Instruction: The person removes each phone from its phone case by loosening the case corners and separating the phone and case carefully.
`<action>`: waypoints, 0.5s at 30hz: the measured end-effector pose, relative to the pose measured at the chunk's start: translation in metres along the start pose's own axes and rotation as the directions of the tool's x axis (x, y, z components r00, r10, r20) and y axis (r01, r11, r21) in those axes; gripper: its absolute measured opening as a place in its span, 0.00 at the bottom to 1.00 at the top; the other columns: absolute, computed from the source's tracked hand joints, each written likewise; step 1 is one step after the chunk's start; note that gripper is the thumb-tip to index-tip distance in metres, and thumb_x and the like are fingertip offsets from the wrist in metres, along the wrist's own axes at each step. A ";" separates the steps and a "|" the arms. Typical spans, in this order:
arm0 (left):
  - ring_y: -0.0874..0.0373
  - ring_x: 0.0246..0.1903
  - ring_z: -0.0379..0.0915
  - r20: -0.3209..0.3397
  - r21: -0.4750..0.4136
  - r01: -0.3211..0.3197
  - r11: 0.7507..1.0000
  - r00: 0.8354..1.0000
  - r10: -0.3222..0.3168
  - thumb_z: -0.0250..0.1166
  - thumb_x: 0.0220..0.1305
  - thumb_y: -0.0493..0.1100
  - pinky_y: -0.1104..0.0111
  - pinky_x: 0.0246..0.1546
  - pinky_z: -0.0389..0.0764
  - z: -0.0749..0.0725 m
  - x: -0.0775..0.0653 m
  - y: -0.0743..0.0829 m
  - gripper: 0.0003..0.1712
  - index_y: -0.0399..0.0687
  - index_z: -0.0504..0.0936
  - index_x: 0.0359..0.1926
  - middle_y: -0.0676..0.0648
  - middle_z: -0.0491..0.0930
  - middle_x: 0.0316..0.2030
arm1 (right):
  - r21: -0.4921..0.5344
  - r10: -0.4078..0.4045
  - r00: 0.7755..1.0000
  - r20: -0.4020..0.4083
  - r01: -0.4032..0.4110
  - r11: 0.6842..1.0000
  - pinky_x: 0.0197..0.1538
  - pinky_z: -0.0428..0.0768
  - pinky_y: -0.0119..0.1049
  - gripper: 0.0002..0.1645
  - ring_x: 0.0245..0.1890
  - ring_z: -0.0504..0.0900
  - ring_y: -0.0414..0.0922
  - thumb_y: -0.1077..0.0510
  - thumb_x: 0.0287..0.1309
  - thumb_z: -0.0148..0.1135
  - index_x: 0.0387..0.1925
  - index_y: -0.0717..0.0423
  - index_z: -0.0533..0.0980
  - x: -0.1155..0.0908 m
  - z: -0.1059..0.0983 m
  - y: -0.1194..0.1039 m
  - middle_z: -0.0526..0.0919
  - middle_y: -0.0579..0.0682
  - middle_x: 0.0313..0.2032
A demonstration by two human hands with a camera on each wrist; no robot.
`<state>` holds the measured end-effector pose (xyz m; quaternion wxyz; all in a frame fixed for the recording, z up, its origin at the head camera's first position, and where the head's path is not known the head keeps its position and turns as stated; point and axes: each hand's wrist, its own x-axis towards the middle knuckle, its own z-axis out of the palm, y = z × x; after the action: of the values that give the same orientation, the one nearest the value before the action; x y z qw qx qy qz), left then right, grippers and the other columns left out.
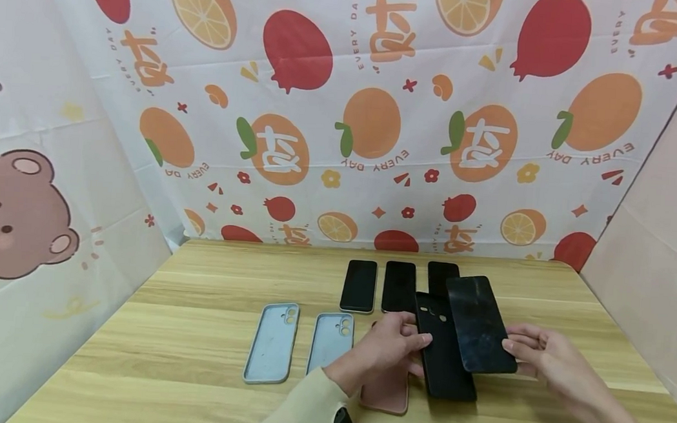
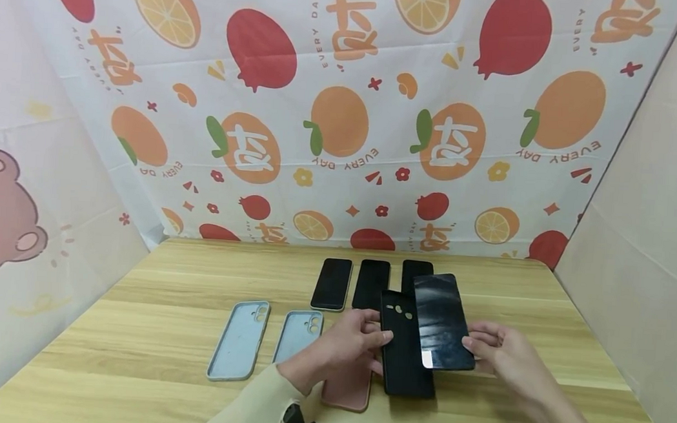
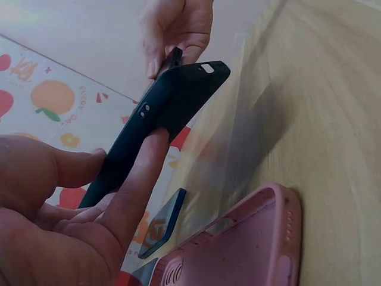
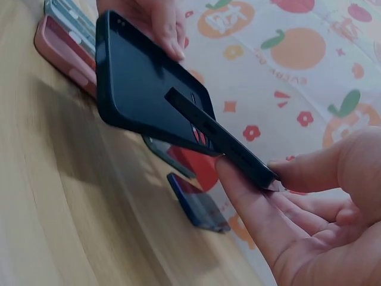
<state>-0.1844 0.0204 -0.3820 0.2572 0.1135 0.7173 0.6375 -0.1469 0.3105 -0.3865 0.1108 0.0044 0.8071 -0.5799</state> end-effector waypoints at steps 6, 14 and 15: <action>0.46 0.34 0.87 0.028 0.047 -0.005 0.999 1.000 0.003 0.61 0.70 0.40 0.60 0.31 0.87 0.004 0.001 -0.001 0.24 0.40 0.70 0.64 0.45 0.87 0.41 | 0.036 0.024 1.000 -0.017 -0.023 0.999 0.46 0.84 0.33 0.40 0.45 0.76 0.25 0.55 0.72 0.55 0.70 0.78 0.52 0.006 -0.008 0.010 0.74 0.62 0.61; 0.46 0.31 0.87 0.050 0.077 -0.001 0.997 0.999 -0.003 0.62 0.69 0.38 0.60 0.28 0.87 0.008 0.000 -0.004 0.28 0.43 0.66 0.67 0.46 0.87 0.37 | 0.008 0.035 0.998 -0.052 -0.035 0.999 0.46 0.83 0.30 0.40 0.44 0.74 0.20 0.53 0.72 0.54 0.70 0.77 0.52 0.017 -0.019 0.016 0.68 0.69 0.66; 0.46 0.30 0.87 0.054 0.079 -0.003 0.997 0.999 -0.001 0.63 0.69 0.38 0.60 0.27 0.87 0.009 0.000 -0.004 0.29 0.43 0.66 0.68 0.46 0.86 0.37 | 0.005 0.039 0.998 -0.056 -0.039 0.999 0.46 0.83 0.30 0.40 0.44 0.74 0.21 0.53 0.72 0.54 0.70 0.77 0.52 0.019 -0.020 0.017 0.67 0.70 0.67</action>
<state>-0.1792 0.0273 -0.3867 0.2713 0.1410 0.7347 0.6056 -0.1666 0.3323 -0.3996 0.0995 0.0366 0.8086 -0.5787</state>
